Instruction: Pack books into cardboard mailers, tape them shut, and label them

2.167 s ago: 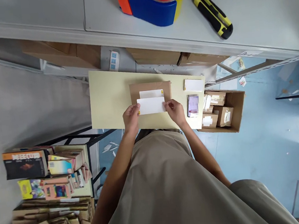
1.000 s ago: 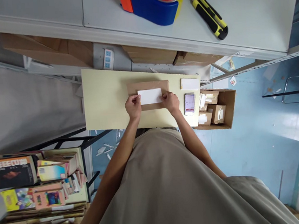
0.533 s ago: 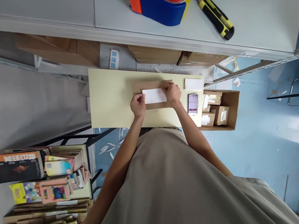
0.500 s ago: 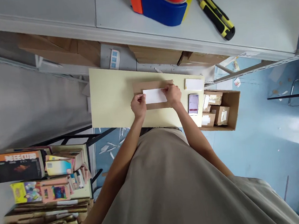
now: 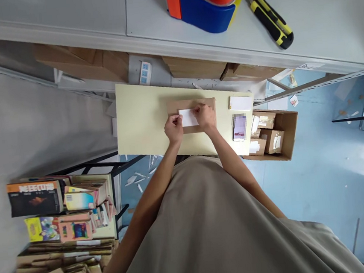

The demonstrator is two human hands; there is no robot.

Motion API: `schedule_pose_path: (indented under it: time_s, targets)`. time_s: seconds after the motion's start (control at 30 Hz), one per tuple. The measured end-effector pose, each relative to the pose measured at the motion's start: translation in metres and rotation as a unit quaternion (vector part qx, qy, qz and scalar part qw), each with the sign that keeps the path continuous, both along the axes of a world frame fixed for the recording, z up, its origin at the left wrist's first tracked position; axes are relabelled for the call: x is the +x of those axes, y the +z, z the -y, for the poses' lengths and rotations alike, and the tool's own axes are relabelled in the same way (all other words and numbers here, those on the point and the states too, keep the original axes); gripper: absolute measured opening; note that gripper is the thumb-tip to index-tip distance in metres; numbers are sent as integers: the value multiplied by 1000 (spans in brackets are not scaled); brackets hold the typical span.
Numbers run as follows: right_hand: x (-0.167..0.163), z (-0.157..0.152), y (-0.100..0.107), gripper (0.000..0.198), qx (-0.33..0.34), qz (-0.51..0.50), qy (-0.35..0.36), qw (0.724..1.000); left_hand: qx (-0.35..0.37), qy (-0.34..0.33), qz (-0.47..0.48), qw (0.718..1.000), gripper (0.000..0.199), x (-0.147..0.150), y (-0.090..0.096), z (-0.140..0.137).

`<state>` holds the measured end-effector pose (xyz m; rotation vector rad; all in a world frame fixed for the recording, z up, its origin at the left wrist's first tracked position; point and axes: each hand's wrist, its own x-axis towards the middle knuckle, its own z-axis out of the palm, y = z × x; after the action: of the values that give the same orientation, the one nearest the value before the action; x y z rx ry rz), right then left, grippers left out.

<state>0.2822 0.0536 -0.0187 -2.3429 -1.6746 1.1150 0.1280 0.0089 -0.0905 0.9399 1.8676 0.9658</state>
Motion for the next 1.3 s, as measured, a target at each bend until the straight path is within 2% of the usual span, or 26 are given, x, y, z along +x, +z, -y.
schedule_pose_path:
  time_s: [0.23, 0.3, 0.43, 0.53, 0.8, 1.03, 1.17, 1.3]
  targets:
    - [-7, 20, 4, 10, -79, 3, 76, 994, -4, 0, -6, 1000, 12, 0, 2, 2]
    - [-9, 15, 1, 13, -75, -4, 71, 995, -6, -2, -14, 1000, 12, 1, 4, 1]
    - [-19, 0, -6, 21, -26, -5, 42, 999, -20, -20, -44, 999, 11, 2, 10, -1]
    - [-27, -1, -6, 25, -8, 4, 37, 999, -24, -32, -76, 996, 12, 1, 15, -1]
    - [-28, 28, -6, 20, -56, 20, 117, 991, -5, -58, -76, 995, 6, -2, 24, -1]
    - [-28, 12, -1, 26, -54, 19, 72, 996, 17, -84, -83, 993, 7, -3, 26, 2]
    - [-27, 3, 0, 35, -55, 5, 56, 997, 35, -96, -68, 992, 18, -2, 23, 7]
    - [-31, -4, -1, 48, -55, 5, 41, 998, 25, -80, -53, 995, 29, -7, 20, 8]
